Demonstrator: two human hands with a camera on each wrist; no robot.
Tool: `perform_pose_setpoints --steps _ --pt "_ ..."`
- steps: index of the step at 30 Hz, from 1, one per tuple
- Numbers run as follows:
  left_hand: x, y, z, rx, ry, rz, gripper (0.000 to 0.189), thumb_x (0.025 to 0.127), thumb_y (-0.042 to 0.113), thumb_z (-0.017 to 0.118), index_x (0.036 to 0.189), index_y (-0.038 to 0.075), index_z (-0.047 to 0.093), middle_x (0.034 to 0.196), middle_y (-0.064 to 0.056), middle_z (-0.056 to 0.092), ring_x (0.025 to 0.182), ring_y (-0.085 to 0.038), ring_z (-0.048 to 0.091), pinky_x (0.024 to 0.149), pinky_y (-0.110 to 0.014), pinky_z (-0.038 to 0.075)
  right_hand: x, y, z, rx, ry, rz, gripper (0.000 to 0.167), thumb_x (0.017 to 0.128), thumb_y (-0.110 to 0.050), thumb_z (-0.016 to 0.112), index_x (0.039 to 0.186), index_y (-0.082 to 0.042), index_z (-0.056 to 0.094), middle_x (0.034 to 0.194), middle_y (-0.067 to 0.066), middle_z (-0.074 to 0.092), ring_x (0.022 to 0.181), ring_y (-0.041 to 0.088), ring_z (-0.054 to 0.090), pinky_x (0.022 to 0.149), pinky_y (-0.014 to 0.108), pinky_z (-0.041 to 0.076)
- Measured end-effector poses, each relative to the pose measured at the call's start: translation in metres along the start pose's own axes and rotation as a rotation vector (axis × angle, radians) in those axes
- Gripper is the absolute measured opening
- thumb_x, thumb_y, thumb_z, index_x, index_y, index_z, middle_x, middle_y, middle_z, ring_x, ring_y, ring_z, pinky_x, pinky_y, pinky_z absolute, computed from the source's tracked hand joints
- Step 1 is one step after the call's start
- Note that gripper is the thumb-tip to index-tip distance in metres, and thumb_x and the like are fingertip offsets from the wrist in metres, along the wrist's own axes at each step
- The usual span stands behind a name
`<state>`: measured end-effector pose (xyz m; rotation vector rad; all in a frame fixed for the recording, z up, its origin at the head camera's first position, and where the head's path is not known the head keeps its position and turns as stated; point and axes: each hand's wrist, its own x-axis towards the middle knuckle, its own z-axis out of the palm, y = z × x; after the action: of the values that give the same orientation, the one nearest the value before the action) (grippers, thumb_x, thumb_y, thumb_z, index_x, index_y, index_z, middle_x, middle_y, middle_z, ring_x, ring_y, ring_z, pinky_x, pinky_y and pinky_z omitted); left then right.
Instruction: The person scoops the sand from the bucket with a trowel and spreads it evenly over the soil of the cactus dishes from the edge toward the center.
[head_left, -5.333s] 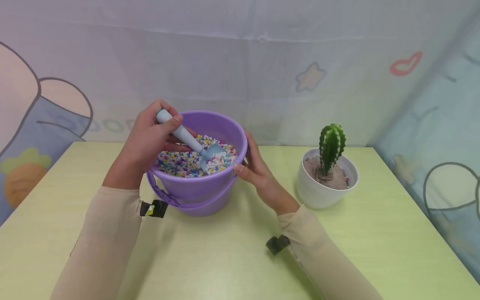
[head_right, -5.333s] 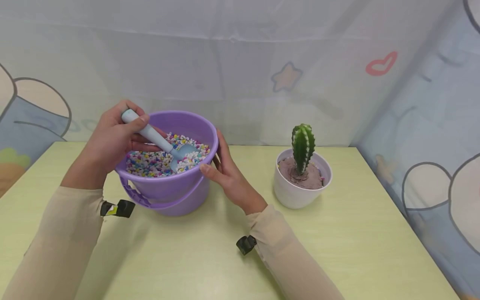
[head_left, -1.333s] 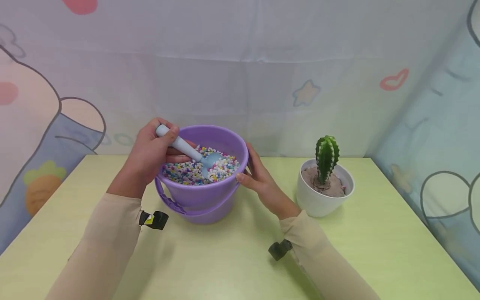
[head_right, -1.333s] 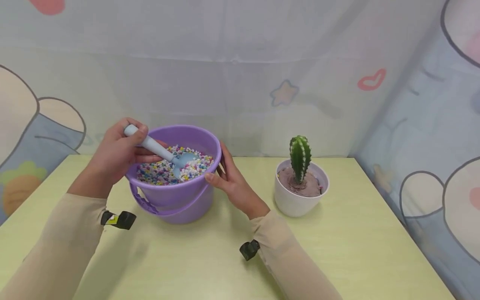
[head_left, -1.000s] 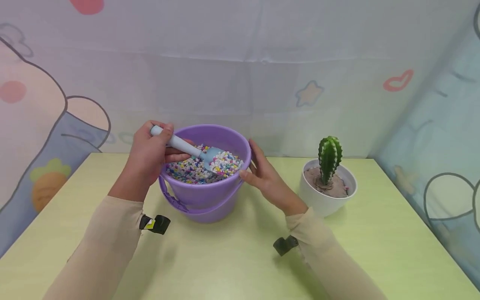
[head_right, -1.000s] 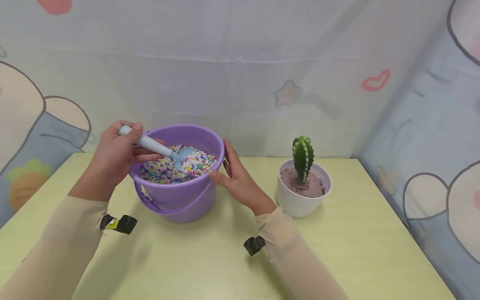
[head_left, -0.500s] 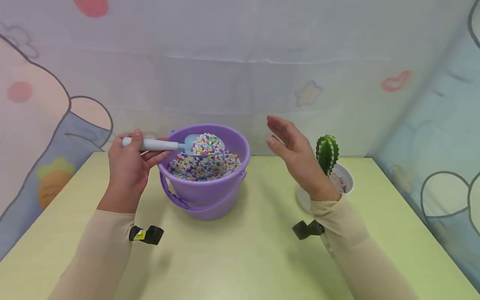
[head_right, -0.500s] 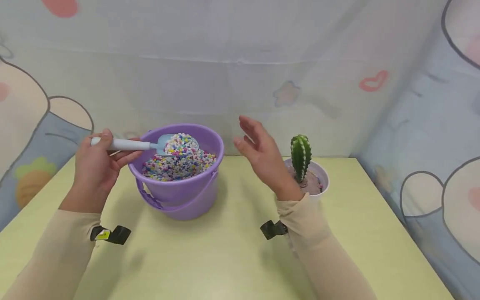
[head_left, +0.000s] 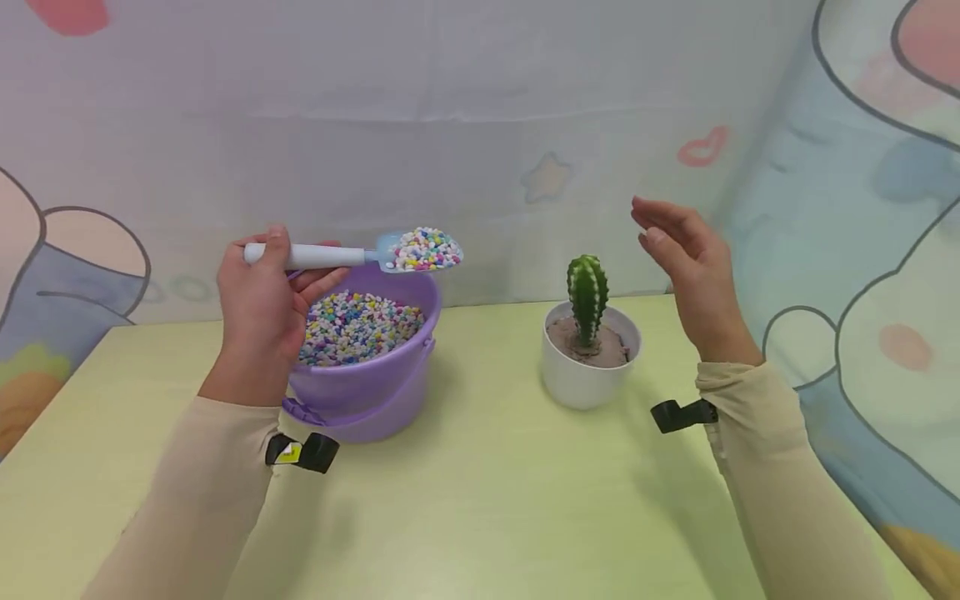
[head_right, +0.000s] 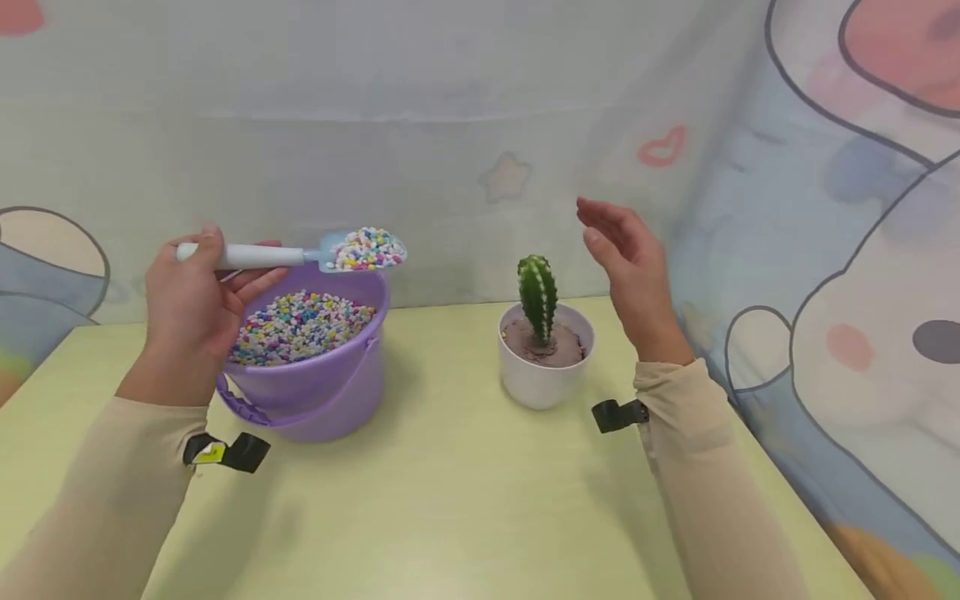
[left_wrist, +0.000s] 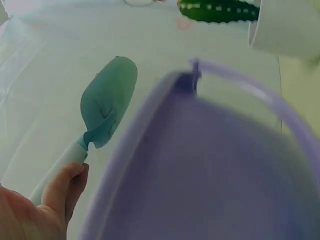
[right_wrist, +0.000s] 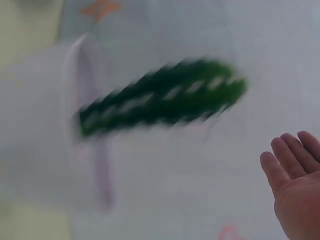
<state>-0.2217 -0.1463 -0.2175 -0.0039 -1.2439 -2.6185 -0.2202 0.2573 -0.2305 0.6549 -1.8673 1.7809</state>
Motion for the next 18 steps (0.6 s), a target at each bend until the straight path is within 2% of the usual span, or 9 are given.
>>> perform_pose_setpoints --steps 3,5,9,11,12,18 --pt "0.000 -0.005 0.010 0.007 0.000 -0.025 0.026 0.103 0.020 0.051 0.113 0.005 0.033 0.114 -0.025 0.051 0.083 -0.033 0.072 0.074 -0.041 0.056 -0.014 0.034 -0.013 -0.175 -0.056 0.094 0.042 0.102 -0.015 0.055 0.139 0.004 0.047 0.144 0.019 0.046 0.135 0.028 0.040 0.108 0.035 0.036" --pt "0.000 -0.010 0.016 0.029 -0.002 -0.041 0.024 0.103 0.020 0.049 0.114 0.005 0.034 0.116 -0.024 0.051 0.083 -0.033 0.072 0.074 -0.041 0.056 -0.024 0.056 -0.018 -0.257 -0.114 0.187 0.049 0.104 -0.020 0.053 0.145 0.003 0.039 0.149 0.019 0.040 0.139 0.029 0.034 0.110 0.039 0.032" --pt "0.000 -0.025 0.028 0.102 -0.007 -0.072 0.019 0.105 0.019 0.046 0.115 0.006 0.035 0.120 -0.025 0.052 0.086 -0.031 0.072 0.074 -0.038 0.057 -0.044 0.086 -0.022 -0.250 -0.285 0.384 0.068 0.103 -0.024 0.054 0.156 -0.004 0.015 0.161 0.014 0.015 0.147 0.028 0.012 0.115 0.050 0.018" --pt "-0.001 -0.034 0.033 0.138 -0.013 -0.090 0.017 0.105 0.018 0.044 0.115 0.007 0.036 0.122 -0.024 0.051 0.088 -0.030 0.071 0.073 -0.037 0.057 -0.051 0.092 -0.023 -0.208 -0.352 0.460 0.078 0.101 -0.021 0.057 0.157 -0.007 0.004 0.162 0.013 0.004 0.148 0.028 0.005 0.115 0.052 0.015" --pt "0.000 -0.038 0.036 0.150 -0.020 -0.100 0.017 0.106 0.018 0.043 0.115 0.007 0.036 0.123 -0.027 0.051 0.090 -0.031 0.071 0.074 -0.036 0.057 -0.054 0.094 -0.023 -0.201 -0.375 0.481 0.082 0.100 -0.020 0.059 0.157 -0.008 0.000 0.163 0.012 0.001 0.148 0.029 0.003 0.115 0.053 0.015" --pt "0.003 -0.055 0.050 0.265 -0.071 -0.126 0.021 0.106 0.022 0.043 0.115 0.005 0.034 0.124 -0.029 0.054 0.097 -0.034 0.069 0.073 -0.033 0.057 -0.063 0.092 -0.021 -0.254 -0.401 0.552 0.098 0.092 -0.022 0.071 0.158 -0.013 -0.002 0.162 0.011 0.001 0.145 0.032 0.012 0.111 0.055 0.025"
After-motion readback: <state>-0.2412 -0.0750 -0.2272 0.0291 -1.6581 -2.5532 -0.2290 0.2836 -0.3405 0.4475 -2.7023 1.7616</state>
